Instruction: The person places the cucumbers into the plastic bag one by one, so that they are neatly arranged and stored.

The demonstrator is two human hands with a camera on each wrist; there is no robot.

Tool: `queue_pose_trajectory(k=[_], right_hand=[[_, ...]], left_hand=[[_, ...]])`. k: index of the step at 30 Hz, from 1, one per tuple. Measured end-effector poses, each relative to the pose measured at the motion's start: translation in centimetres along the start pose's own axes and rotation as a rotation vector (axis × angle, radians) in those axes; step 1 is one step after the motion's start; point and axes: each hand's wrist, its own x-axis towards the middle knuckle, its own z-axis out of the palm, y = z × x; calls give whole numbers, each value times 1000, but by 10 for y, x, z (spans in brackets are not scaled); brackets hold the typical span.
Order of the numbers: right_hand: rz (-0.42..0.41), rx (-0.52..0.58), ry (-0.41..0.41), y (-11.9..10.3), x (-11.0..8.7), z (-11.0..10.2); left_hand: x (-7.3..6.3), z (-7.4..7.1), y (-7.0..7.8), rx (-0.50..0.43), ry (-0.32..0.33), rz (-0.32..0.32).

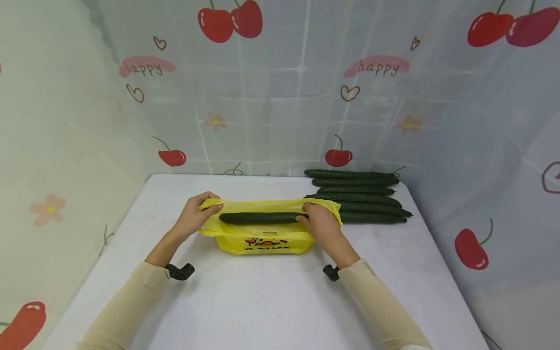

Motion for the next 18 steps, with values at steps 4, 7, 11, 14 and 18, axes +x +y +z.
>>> queue_pose_trajectory(k=[4,7,11,14,18], right_hand=[[2,-9,61,-4,1,1],[-15,-28,15,-9,0,0],[-47,-69,-53,-16,-4,-3],[-74,-79,-60,-20,-10,-6],[-99,-51,-45,-26,-18,-15]], left_hand=[[1,-1,0,-9,8,8],[2,-1,0,5,18,10],[1,-2,0,33,37,12],[-1,-3,-1,51,48,17],[-2,-5,0,61,64,29]])
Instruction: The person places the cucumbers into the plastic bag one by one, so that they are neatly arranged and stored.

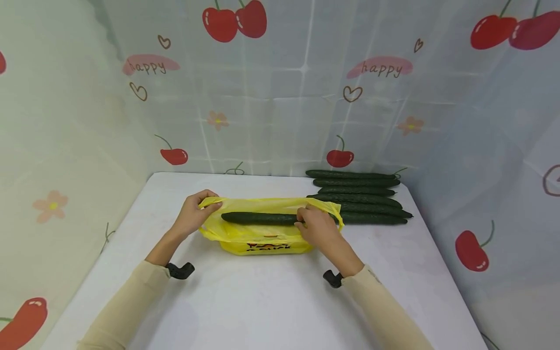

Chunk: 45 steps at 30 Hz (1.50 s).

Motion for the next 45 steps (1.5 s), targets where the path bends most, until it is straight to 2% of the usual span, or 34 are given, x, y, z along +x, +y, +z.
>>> queue_pose_trajectory(k=[8,12,15,21,24,27,30,37,41,45], right_hand=[[-32,129,78,5,-18,-29],[-34,173,144,10,-24,-43],[-47,187,240,18,-27,-50],[-66,217,506,43,-28,-60],[-44,213,567,60,-26,-65],[8,207,571,79,-26,-68],[74,198,540,101,-27,-68],[187,213,479,155,-34,-53],[222,214,434,177,-41,-43],[219,225,386,191,-46,-36]], left_hand=[[1,1,3,-9,-2,4],[1,2,3,-17,-6,-5],[1,3,3,-19,-6,-7],[0,3,3,-13,-2,0],[0,3,2,-13,-4,9],[0,3,2,-16,-4,14],[0,2,3,-19,-4,16],[2,4,4,-32,-9,17],[3,5,4,-37,-15,3],[2,5,4,-43,-12,-3]])
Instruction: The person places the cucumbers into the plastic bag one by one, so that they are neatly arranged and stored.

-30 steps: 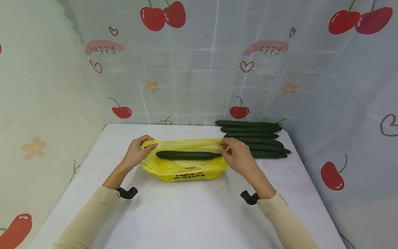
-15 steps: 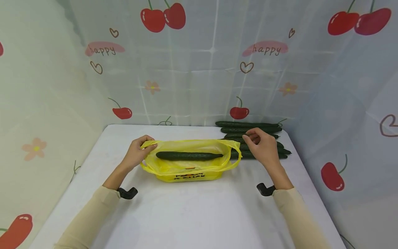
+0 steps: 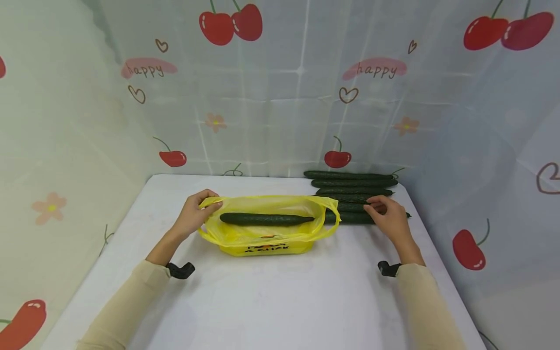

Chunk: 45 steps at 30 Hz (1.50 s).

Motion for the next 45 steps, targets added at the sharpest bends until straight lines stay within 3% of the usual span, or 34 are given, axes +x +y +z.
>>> queue_pose_trajectory(k=[8,14,19,26,30,40,45], right_hand=[[19,-23,-80,24,-5,6],[-28,-59,-110,37,-8,11],[-38,-24,-112,41,-10,16],[-77,-109,-114,44,-12,24],[-88,-98,-116,45,-17,26],[-107,-105,-97,50,-21,26],[-156,-75,-78,49,-18,23]], left_hand=[[-2,0,-1,2,-2,-2],[-2,0,-3,-3,-2,0],[-4,1,-7,-3,0,0],[-7,1,-8,-10,1,-6],[-8,1,-8,-3,0,-9],[-2,0,-4,0,-6,14],[0,-1,-1,-1,-4,14]])
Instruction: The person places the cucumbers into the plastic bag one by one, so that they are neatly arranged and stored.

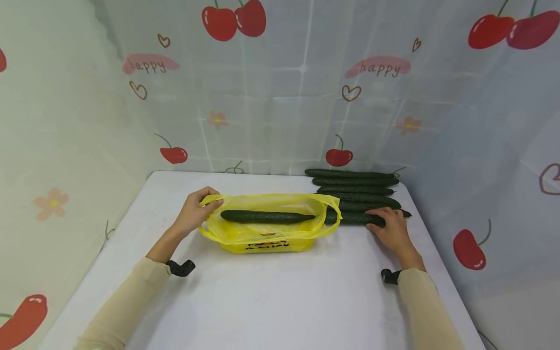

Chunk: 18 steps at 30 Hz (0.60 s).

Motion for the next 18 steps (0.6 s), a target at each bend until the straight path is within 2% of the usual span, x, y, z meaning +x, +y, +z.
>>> queue_pose_trajectory(k=[7,18], right_hand=[[1,50,5,0,0,2],[61,123,-45,-9,-4,-9]], left_hand=[[1,0,0,12,5,-8],[2,0,0,8,-3,-12]])
